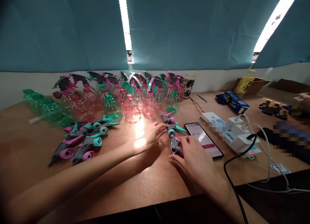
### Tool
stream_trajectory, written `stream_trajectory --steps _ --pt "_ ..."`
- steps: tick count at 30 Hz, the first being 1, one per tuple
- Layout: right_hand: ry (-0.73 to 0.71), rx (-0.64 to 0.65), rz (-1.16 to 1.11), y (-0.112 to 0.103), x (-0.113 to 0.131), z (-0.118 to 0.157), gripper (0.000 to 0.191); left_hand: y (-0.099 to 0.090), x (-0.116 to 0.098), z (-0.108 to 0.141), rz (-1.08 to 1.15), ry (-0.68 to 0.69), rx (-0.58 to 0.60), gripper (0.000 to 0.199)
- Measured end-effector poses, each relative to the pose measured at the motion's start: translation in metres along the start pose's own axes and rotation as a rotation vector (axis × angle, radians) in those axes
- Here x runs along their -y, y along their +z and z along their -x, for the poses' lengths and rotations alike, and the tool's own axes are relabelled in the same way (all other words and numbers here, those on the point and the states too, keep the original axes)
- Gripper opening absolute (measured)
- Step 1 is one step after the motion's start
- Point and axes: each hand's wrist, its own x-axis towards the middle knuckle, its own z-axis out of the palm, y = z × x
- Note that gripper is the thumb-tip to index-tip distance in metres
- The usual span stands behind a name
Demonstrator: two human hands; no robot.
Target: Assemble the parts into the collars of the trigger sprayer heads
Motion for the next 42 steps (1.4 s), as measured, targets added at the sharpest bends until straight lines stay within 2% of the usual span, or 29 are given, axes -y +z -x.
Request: stream_trajectory --steps 3,6,9,12,14,16,18,21,25,29,33,37,40,42 --pt "-0.021 0.059 -0.099 0.004 -0.003 0.014 0.038 0.016 -0.009 -0.03 -0.036 -0.017 0.118 0.034" --pt "-0.01 0.088 -0.152 0.01 -0.007 0.019 0.025 0.018 -0.009 -0.037 -0.068 -0.027 0.187 0.032" --pt "0.009 0.078 -0.165 0.013 -0.01 0.022 0.018 0.01 0.001 -0.028 -0.089 -0.032 0.238 0.028" --pt "0.029 0.032 -0.165 0.016 -0.012 0.016 0.022 -0.006 0.012 -0.017 -0.103 -0.026 0.296 0.023" --pt "0.034 0.037 -0.188 0.019 -0.014 0.006 0.026 -0.018 0.016 -0.017 -0.109 -0.018 0.321 0.028" --pt "0.052 0.07 -0.23 0.022 -0.014 -0.009 0.028 -0.026 0.018 -0.025 -0.125 -0.025 0.292 0.039" --pt "0.069 0.088 -0.254 0.024 -0.014 -0.025 0.03 -0.027 0.02 -0.039 -0.147 -0.05 0.225 0.038" --pt "0.061 0.111 -0.255 0.024 -0.013 -0.043 0.031 -0.013 0.021 -0.061 -0.171 -0.103 0.139 0.036" --pt "0.009 0.115 -0.26 0.023 -0.015 -0.052 0.034 0.01 0.02 -0.069 -0.158 -0.095 0.127 0.036" --pt "-0.008 0.108 -0.297 0.025 -0.017 -0.048 0.041 0.014 0.018 -0.059 -0.136 -0.016 0.163 0.032" --pt "0.002 0.093 -0.303 0.025 -0.014 -0.04 0.048 0.002 0.019 -0.047 -0.129 0.038 0.182 0.034" --pt "-0.025 0.106 -0.259 0.019 -0.008 -0.034 0.051 -0.025 0.019 -0.021 -0.126 0.083 0.174 0.032" --pt "-0.038 0.079 -0.166 0.01 -0.004 -0.031 0.043 -0.05 0.018 0.014 -0.135 0.087 0.148 0.03" --pt "-0.017 0.009 -0.077 0.003 -0.001 -0.03 0.038 -0.068 0.022 0.041 -0.119 0.096 0.14 0.025"
